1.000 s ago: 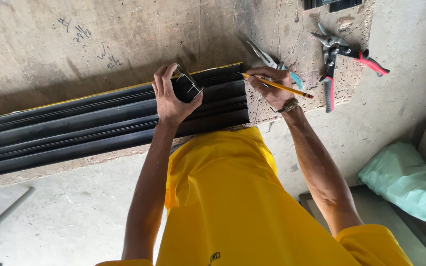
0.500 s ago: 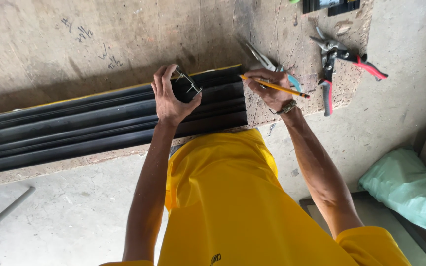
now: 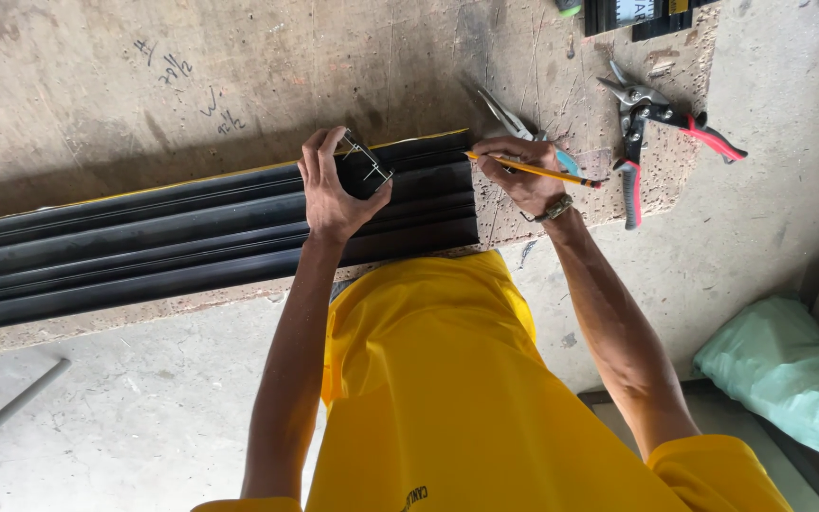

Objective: The person aligns a metal bracket onto a black window frame and marks the position with a pencil. They then use a screwdriver to drive screws into the bracket and finally use tin snips to cut the frame along the marked line.

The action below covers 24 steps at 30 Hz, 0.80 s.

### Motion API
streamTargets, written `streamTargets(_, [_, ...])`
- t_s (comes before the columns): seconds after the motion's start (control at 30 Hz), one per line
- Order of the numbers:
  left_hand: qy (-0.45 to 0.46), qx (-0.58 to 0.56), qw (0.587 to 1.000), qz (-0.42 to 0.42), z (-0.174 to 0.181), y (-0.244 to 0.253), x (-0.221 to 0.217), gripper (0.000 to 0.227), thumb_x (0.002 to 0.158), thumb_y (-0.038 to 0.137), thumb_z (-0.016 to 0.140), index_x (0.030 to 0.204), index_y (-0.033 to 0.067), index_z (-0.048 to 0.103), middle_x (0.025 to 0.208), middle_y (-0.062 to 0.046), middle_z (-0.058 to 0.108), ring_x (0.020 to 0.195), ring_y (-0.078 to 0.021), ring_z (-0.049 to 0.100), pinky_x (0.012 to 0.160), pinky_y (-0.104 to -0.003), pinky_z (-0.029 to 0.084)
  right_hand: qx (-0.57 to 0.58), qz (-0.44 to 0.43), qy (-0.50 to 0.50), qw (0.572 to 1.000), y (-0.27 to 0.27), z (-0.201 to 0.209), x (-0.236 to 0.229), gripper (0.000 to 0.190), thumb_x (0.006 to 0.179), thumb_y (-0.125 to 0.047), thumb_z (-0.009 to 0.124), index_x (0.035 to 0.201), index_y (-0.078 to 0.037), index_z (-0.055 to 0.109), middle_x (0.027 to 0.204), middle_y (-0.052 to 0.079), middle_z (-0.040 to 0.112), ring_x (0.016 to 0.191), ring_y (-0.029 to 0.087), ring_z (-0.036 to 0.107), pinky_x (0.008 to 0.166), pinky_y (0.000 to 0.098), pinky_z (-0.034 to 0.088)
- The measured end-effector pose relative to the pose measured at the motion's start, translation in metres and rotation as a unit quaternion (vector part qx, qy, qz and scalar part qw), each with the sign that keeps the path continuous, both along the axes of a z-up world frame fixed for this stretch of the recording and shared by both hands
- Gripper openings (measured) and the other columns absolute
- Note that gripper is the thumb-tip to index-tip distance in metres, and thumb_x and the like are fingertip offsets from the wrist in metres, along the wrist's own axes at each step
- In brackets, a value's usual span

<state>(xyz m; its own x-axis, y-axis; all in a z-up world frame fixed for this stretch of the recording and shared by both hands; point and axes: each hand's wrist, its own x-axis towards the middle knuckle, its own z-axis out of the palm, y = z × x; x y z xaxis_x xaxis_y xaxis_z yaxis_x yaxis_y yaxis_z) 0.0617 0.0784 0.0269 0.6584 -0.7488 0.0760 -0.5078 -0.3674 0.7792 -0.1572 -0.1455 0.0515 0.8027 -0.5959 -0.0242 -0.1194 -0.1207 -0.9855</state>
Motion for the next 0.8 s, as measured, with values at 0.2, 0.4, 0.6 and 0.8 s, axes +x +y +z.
streamTargets(0.2, [-0.006, -0.008, 1.0, 0.0, 0.004, -0.001, 0.0, 0.093, 0.067, 0.033, 0.092, 0.147, 0.0185, 0.045, 0.136, -0.01, 0.045, 0.116, -0.0309, 0.053, 0.106, -0.051, 0.038, -0.011, -0.01, -0.021, 1.0, 0.002, -0.006, -0.001, 0.011, 0.099, -0.009, 0.075, 0.106, -0.002, 0.08, 0.093, 0.021, 0.077, 0.086, 0.032, 0.076, 0.083, 0.0417, 0.059])
streamTargets(0.4, [-0.011, -0.012, 1.0, 0.001, 0.001, -0.001, 0.0, 0.095, 0.066, 0.033, 0.093, 0.147, 0.0181, 0.045, 0.137, -0.01, 0.044, 0.116, -0.0299, 0.054, 0.106, -0.051, 0.038, -0.003, -0.002, -0.015, 1.0, 0.0, -0.01, -0.002, 0.01, 0.096, -0.008, 0.076, 0.104, -0.002, 0.08, 0.092, 0.02, 0.077, 0.091, 0.03, 0.076, 0.083, 0.0411, 0.059])
streamTargets(0.6, [-0.015, -0.022, 1.0, 0.002, 0.004, -0.002, 0.0, 0.094, 0.066, 0.032, 0.093, 0.146, 0.017, 0.046, 0.134, -0.011, 0.045, 0.113, -0.0303, 0.055, 0.104, -0.05, 0.038, -0.01, 0.003, 0.001, 1.0, -0.001, -0.011, -0.003, 0.012, 0.097, -0.01, 0.076, 0.107, -0.004, 0.08, 0.094, 0.017, 0.078, 0.094, 0.028, 0.075, 0.083, 0.0398, 0.058])
streamTargets(0.8, [-0.019, -0.019, 1.0, 0.007, 0.003, -0.002, 0.0, 0.095, 0.065, 0.034, 0.093, 0.146, 0.0176, 0.045, 0.134, -0.011, 0.045, 0.114, -0.0313, 0.055, 0.105, -0.051, 0.039, -0.01, 0.007, -0.014, 1.0, 0.0, -0.009, -0.001, 0.012, 0.096, -0.01, 0.076, 0.105, -0.003, 0.08, 0.094, 0.02, 0.077, 0.094, 0.03, 0.075, 0.084, 0.0413, 0.058])
